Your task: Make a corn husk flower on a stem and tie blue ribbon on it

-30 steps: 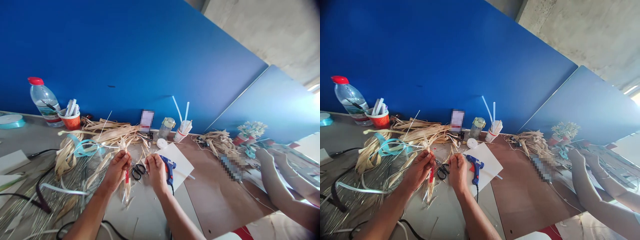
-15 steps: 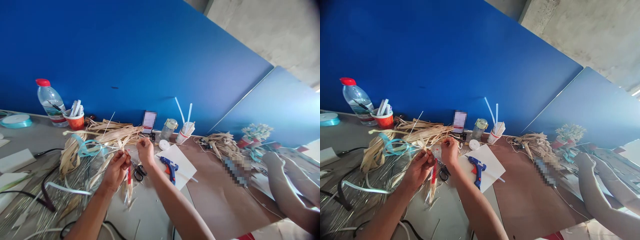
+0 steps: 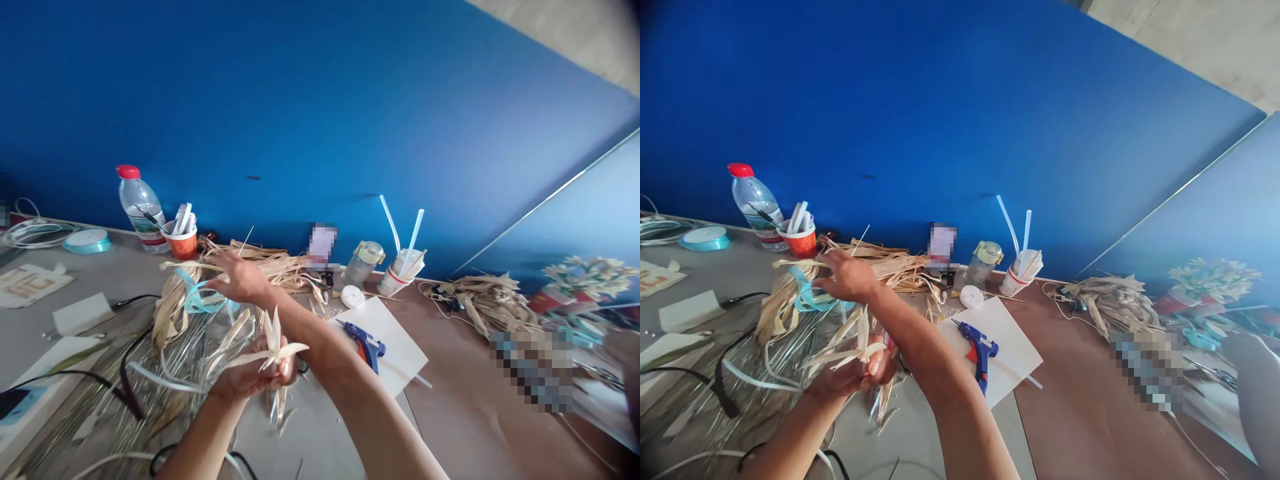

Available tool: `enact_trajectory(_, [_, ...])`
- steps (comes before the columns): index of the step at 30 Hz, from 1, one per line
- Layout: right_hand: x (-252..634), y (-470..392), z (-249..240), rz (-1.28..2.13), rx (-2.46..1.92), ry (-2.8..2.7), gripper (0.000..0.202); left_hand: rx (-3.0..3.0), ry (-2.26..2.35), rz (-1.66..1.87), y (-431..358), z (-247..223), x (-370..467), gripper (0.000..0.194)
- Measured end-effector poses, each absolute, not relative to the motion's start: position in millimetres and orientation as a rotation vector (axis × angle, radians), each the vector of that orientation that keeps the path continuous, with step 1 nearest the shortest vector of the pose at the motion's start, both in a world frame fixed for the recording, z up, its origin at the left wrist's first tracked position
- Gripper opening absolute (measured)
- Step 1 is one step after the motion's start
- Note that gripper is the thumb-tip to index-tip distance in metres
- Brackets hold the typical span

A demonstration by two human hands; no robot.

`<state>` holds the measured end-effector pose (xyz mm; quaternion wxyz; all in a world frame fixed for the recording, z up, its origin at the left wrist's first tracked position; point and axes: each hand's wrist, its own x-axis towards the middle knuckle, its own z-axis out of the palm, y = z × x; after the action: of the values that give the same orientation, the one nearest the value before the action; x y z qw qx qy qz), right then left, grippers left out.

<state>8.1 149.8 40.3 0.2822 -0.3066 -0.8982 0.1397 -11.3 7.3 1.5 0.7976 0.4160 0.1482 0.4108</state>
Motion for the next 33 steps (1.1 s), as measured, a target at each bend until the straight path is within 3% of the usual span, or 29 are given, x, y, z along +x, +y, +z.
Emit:
enact_trajectory(2, [-5,150,37,0.192,-0.745,-2.634,0.048,0.921,0.301,0.856,7,1,-12,0.038])
enact_trajectory(5, [-18,151,32,0.101,-0.766,-2.713,0.031,0.933,0.271,0.875,9,-1,-11,0.04])
enact_trajectory(9, [-16,161,41,0.607,-0.92,-2.348,0.026,0.914,0.204,0.889,10,-2,-11,0.035])
enact_trajectory(12, [-1,172,59,1.057,-0.721,-2.082,0.017,0.885,0.181,0.894,11,-3,-9,0.032])
enact_trajectory(16, [14,174,76,1.17,-0.693,-2.016,0.006,0.859,0.167,0.901,12,-10,-6,0.029])
enact_trajectory(25, [-6,162,65,0.702,-0.856,-2.43,0.02,0.839,0.2,0.832,14,-18,-9,0.032])
enact_trajectory(29, [-20,173,57,0.785,-0.893,-2.619,0.022,0.816,0.229,0.868,11,-13,-7,0.03])
enact_trajectory(33, [-26,184,46,1.105,-0.891,-2.605,0.028,0.796,0.277,0.888,9,-7,-6,0.03])
